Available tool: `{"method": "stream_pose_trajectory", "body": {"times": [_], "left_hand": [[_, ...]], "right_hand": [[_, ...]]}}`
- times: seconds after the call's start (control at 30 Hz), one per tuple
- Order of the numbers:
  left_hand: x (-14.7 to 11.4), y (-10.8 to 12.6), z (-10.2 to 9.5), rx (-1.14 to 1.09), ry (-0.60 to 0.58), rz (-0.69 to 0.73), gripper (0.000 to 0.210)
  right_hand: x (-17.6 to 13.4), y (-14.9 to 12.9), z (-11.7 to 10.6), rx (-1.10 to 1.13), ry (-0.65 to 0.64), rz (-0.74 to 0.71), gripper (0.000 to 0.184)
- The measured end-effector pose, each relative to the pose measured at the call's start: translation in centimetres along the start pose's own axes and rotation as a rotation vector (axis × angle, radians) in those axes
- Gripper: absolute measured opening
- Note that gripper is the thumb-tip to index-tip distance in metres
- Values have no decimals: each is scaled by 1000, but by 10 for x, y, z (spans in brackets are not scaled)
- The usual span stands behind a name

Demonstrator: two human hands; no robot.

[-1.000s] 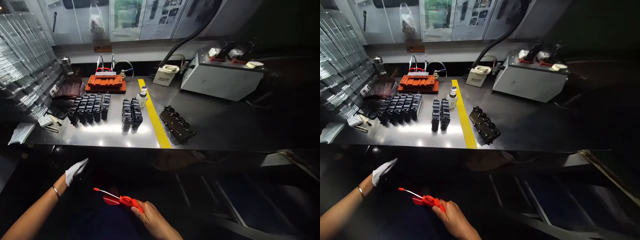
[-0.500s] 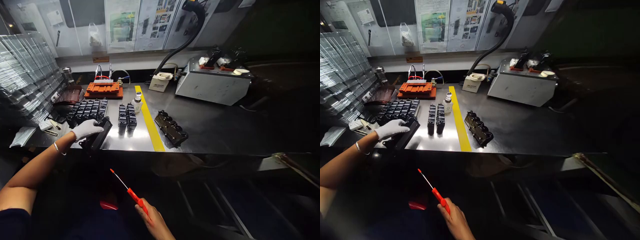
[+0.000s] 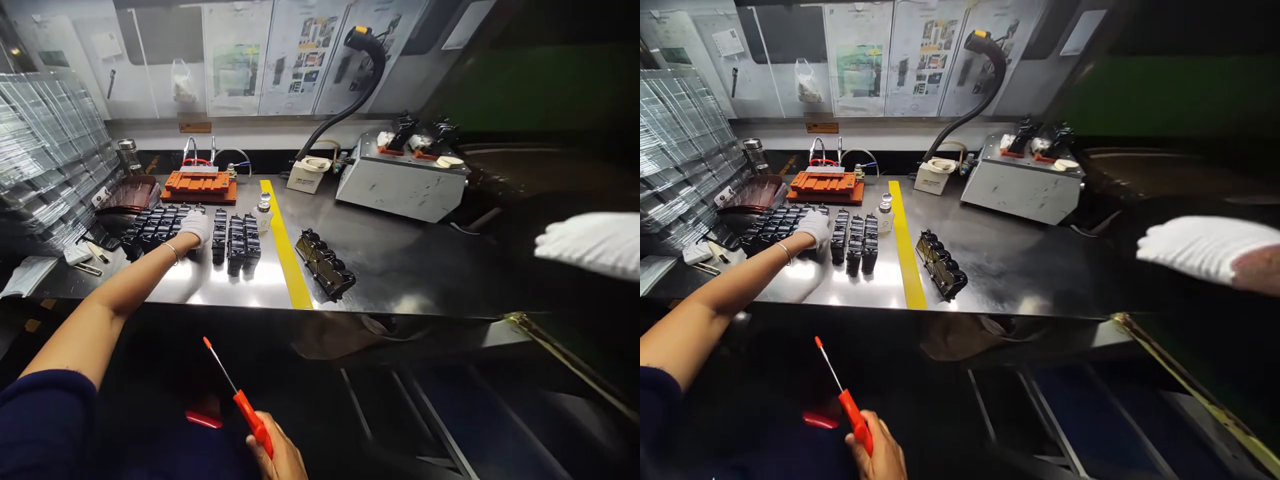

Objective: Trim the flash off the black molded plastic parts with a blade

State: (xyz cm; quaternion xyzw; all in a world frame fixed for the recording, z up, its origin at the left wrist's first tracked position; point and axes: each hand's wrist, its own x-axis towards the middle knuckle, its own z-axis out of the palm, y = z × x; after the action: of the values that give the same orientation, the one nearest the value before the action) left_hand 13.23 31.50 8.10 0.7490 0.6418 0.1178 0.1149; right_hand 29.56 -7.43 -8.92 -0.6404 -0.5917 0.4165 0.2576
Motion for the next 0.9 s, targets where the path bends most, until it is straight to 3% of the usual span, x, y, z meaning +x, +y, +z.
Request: {"method": "stream_pose_trajectory", "body": {"times": [0.13, 0.27, 0.37, 0.47, 0.53, 0.57, 0.63, 0.7, 0.8, 0.9], "left_hand": [[-41, -18, 9, 74, -27, -54, 50], [-103, -52, 8, -48, -208, -183, 65], [-160, -91, 1, -306, -328, -196, 59], [-215, -134, 7, -698, -657, -196, 62], [-243, -158, 23, -981, -841, -318, 61], [-253, -169, 34, -1114, -865, -448, 57], [-265, -186, 59, -1283, -826, -739, 46], [-267, -199, 81, -1314, -782, -954, 42], [-261, -209, 102, -1257, -804, -989, 45], [-251, -211, 109, -1202, -783, -921, 50]], "right_hand": [[17, -34, -2, -119, 67, -47, 57], [30, -54, -9, -258, 130, 26, 58], [30, -49, -18, -280, 164, 83, 58], [23, -36, -25, -305, 91, 63, 58], [19, -30, -26, -338, -22, 40, 59], [18, -28, -24, -358, -101, 23, 60], [18, -29, -18, -380, -308, -28, 60], [22, -34, -11, -394, -435, -27, 59], [31, -45, -2, -455, -389, 86, 57], [39, -53, 0, -442, -498, 22, 57]]}}
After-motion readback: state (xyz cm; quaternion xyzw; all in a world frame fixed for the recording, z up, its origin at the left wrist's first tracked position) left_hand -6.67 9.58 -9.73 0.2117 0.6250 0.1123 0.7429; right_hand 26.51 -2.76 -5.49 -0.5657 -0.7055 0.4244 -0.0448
